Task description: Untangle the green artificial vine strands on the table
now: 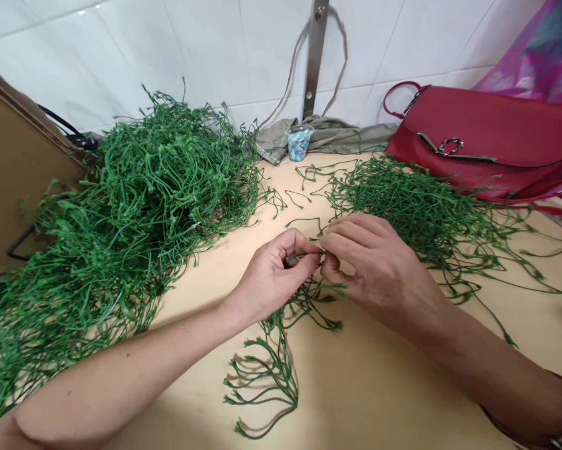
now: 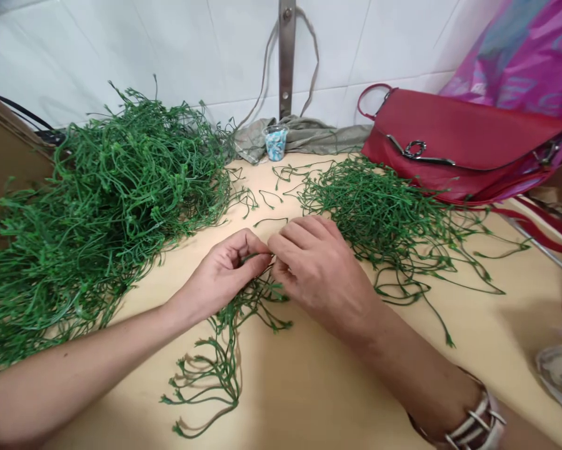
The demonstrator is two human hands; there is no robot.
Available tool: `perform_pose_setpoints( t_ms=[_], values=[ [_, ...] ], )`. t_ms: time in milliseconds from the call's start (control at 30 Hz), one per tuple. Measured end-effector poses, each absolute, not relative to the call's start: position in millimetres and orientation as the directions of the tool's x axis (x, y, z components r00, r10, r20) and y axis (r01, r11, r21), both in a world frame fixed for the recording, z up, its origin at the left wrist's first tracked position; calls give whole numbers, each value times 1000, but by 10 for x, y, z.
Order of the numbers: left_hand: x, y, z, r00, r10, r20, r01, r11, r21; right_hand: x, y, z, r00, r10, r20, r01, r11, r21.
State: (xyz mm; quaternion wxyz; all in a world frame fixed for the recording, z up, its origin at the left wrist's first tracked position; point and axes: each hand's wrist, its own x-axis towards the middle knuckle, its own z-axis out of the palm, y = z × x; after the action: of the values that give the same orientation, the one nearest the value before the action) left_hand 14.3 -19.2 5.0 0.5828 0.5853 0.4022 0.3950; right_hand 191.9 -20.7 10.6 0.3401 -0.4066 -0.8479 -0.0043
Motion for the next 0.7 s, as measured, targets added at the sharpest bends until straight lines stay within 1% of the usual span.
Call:
perform_pose_setpoints(
  t_ms=[33,67,167,233,300,333,367,400,500,533,633,667,700],
  values=[
    [142,-188,57,362,932,-5,8,3,1000,1921,-197,110,-447,680,582,691,675,-258],
    [142,-185,64,361,933,-6,3,6,1000,1921,-190,116,-434,687,582,687,671,-279],
    [150,-182,87,359,933,-25,-11,31,999,1916,-180,134,-335,773,539,671,597,-438],
    [159,-185,98,357,933,-46,-16,55,998,1914,-178,146,-253,856,452,643,497,-583],
    [165,-190,105,366,928,-65,-32,83,996,1916,-177,157,-211,923,322,578,383,-720],
    [167,-192,107,376,924,-76,-38,98,994,1916,-177,162,-209,939,272,551,343,-760],
    [168,-192,110,383,920,-85,-43,110,993,1916,-177,167,-212,944,253,548,329,-769],
    [168,-189,112,387,917,-93,-44,120,992,1914,-177,172,-217,937,274,568,350,-745],
    [170,-172,118,382,919,-103,-38,127,991,1906,-178,188,-255,869,423,671,474,-570],
    [173,-164,120,378,920,-100,-36,123,992,1906,-177,194,-266,852,452,684,497,-534],
    [183,-152,122,379,920,-100,-16,114,993,1923,-173,211,-280,831,480,700,519,-491],
    [184,-153,117,375,921,-103,-4,113,994,1932,-172,211,-313,805,504,707,552,-442],
    [182,-159,108,369,923,-110,15,112,994,1941,-172,205,-372,762,530,711,601,-365]
  ],
)
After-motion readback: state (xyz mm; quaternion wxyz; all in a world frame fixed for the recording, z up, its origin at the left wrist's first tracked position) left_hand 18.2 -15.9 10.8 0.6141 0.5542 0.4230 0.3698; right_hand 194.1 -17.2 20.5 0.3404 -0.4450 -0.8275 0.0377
